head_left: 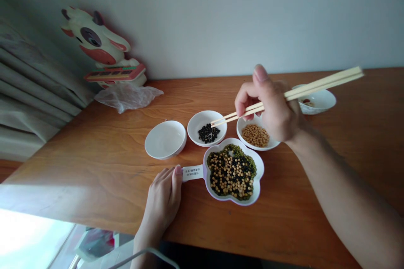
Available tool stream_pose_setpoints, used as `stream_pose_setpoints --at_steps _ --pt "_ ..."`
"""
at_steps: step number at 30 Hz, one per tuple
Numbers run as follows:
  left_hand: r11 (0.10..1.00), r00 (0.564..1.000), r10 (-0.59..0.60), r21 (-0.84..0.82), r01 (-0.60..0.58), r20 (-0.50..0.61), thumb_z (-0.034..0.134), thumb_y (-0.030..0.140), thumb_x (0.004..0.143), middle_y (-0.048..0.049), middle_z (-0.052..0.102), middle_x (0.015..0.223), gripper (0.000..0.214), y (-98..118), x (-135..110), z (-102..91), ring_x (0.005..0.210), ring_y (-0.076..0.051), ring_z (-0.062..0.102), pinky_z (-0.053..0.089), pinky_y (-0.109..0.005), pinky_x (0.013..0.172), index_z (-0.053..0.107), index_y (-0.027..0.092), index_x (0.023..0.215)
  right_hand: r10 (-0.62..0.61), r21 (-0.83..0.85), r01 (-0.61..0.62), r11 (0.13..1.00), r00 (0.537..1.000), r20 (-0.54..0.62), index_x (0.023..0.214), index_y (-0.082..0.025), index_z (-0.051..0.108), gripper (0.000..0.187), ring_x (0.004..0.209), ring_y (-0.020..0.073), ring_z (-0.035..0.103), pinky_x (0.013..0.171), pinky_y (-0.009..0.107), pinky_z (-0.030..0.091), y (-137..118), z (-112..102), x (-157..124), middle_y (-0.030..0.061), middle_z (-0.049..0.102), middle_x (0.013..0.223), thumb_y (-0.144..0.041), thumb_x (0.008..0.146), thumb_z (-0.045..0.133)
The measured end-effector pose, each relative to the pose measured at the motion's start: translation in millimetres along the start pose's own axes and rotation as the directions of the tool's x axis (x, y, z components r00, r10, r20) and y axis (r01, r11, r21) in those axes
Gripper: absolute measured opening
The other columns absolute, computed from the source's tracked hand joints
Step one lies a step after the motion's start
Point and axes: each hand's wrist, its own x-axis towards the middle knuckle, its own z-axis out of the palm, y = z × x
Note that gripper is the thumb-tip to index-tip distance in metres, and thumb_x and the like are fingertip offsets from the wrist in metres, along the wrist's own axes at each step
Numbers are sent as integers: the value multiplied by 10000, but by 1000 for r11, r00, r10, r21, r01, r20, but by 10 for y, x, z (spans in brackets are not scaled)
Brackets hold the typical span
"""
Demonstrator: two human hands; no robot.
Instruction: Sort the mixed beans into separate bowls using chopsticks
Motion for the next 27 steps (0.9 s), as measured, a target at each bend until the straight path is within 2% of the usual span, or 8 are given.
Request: stream_pose_setpoints --at_steps 4,8,10,14,18,23,27 --pt "1000 1000 -4 -3 4 5 332 368 1117 -28 642 775 447 1 4 0 728 -177 594 430 -316 746 525 221 741 20 -98 -13 995 998 64 628 -200 630 711 580 135 537 620 305 421 -3 36 8 11 577 570 -573 1096 248" --pt "1000 1000 -12 1 12 6 332 373 1116 -28 646 775 449 -1 -5 3 730 -180 594 432 -318 747 526 222 740 39 -108 -30 994 996 82 630 -202 637 707 572 139 539 614 317 404 -18 -102 25 16 571 569 -572 1094 253" --pt "1000 1000 -13 5 13 4 336 375 1114 -28 648 773 448 -1 -9 3 728 -181 595 432 -319 742 528 223 739 59 -123 -43 992 990 129 622 -198 625 707 570 134 547 606 313 395 -19 -182 28 16 582 574 -589 1087 266" --pt "1000 1000 -7 7 7 0 338 370 1112 -32 655 772 446 -2 -7 2 730 -186 607 438 -319 739 530 225 736 190 -236 -124 964 940 282 643 -189 627 718 562 124 569 607 300 391 8 -271 15 7 631 592 -658 1058 276" --pt "1000 1000 -18 13 17 5 338 376 1112 -34 656 775 446 -11 -2 5 734 -188 608 440 -321 740 529 227 737 317 -375 -174 910 876 364 682 -183 657 748 541 121 567 601 311 364 28 -234 -4 7 669 616 -717 1029 265" --pt "999 1000 -13 37 14 -8 334 372 1110 -28 649 744 459 -5 -4 -3 709 -187 606 441 -313 715 522 228 717 371 -430 -176 886 824 427 635 -179 642 799 522 119 531 607 321 342 43 -106 -20 7 642 586 -735 1022 219" --pt "999 1000 -5 38 5 -20 348 358 1105 -35 665 748 447 19 4 -12 715 -192 626 451 -305 699 533 229 719 355 -436 -144 888 817 454 616 -180 644 797 509 124 498 603 329 327 92 -32 -25 -2 578 543 -723 1027 229"
